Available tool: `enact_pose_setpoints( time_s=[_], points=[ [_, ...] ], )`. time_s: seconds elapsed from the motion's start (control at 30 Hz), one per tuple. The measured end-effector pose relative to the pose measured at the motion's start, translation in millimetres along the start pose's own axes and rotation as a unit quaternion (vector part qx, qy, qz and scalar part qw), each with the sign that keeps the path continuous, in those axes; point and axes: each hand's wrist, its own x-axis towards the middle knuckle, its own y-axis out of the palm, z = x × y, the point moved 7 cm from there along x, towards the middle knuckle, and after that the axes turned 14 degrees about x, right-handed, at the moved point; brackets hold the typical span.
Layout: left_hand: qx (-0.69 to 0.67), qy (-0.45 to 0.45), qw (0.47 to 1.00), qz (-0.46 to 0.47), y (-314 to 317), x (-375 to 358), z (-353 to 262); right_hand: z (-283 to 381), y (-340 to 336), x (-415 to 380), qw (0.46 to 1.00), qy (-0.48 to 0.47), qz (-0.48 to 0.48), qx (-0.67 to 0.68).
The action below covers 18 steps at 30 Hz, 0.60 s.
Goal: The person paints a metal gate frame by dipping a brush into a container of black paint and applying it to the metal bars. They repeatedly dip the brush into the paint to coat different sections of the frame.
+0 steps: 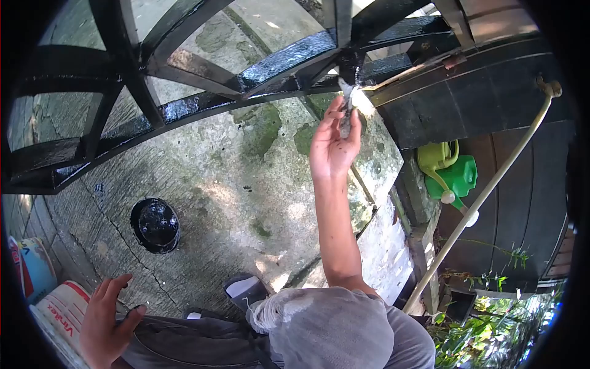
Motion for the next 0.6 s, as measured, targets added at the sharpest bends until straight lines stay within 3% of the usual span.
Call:
enact_pose_setpoints(
  time_s=[0.17,0.2,0.33,0.43,0.6],
  points=[
    [0.001,0.002,1.0,0.005,0,0,-5,-1,-3,16,0.996,-0.031,0.033,-0.081],
    [0.001,-0.005,1.0,0.001,2,-1,-3,-5,-5,10,0.999,-0.036,-0.004,-0.037],
    [0.001,-0.012,1.0,-0.012,-1,-5,-7,1,0,17,0.995,-0.044,-0.006,-0.087],
    [0.041,-0.01,0.999,-0.014,0,-6,-8,-5,0,12,0.998,-0.014,-0.018,-0.05],
    [0.05,-0.013,0.998,-0.038,-2,-12,-8,45,-20,-14,0.985,-0.081,-0.037,-0.151]
  ],
)
